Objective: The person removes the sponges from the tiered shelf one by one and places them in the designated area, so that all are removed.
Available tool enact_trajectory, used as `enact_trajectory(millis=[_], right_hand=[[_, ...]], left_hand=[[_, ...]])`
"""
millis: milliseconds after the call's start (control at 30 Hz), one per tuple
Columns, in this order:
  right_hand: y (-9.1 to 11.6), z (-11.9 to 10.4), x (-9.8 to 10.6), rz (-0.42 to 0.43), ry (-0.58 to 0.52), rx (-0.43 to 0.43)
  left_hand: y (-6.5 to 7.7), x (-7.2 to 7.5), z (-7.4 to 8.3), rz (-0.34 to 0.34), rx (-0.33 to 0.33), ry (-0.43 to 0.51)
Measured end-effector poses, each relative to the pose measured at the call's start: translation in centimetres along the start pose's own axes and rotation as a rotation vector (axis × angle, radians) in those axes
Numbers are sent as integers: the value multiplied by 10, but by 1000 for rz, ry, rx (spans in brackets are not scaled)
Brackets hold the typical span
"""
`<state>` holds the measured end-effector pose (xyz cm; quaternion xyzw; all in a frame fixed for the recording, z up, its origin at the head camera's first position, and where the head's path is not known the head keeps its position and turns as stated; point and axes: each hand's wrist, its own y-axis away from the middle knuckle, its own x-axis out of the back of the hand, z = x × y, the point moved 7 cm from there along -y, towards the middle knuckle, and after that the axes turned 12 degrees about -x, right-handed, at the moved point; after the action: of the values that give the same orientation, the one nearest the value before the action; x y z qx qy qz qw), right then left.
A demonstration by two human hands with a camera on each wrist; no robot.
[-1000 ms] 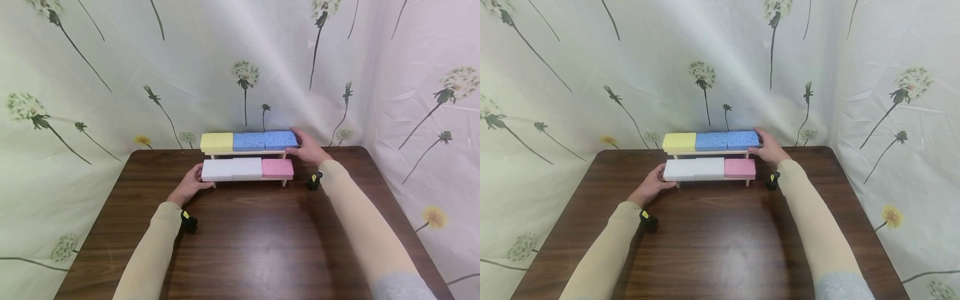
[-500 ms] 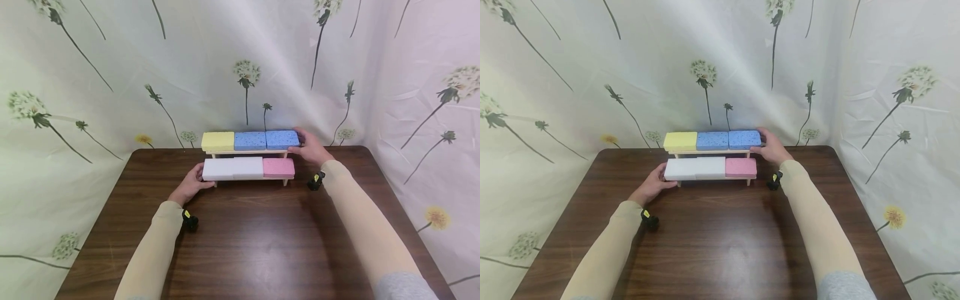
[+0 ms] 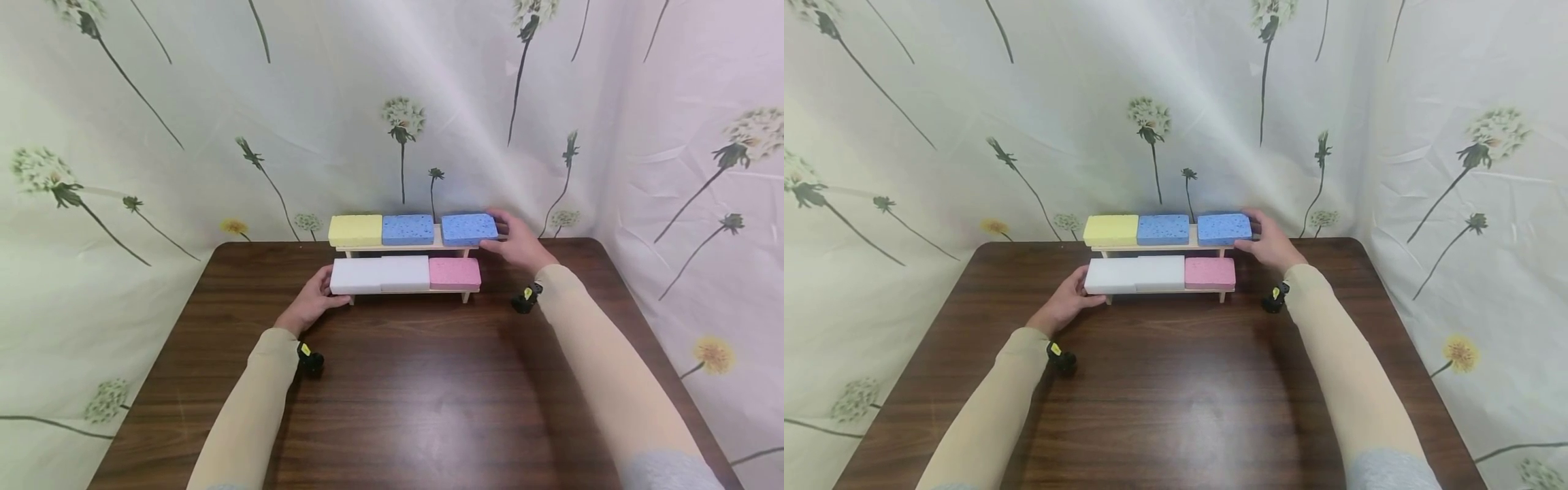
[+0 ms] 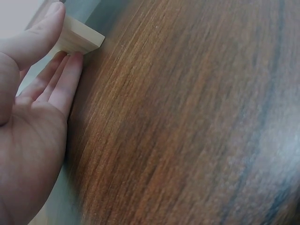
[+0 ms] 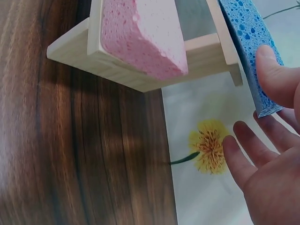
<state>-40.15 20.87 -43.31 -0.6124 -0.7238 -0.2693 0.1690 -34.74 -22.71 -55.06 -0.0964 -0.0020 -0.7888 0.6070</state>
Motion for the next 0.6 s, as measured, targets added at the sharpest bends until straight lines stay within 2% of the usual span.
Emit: enact_trajectory(millis=[267, 600], right_hand=[[8, 9, 13, 7, -17, 3], [18, 19, 31, 12, -40, -16]], left_hand=[[1, 0, 0, -3, 11, -9], [1, 1, 1, 1, -6, -2]])
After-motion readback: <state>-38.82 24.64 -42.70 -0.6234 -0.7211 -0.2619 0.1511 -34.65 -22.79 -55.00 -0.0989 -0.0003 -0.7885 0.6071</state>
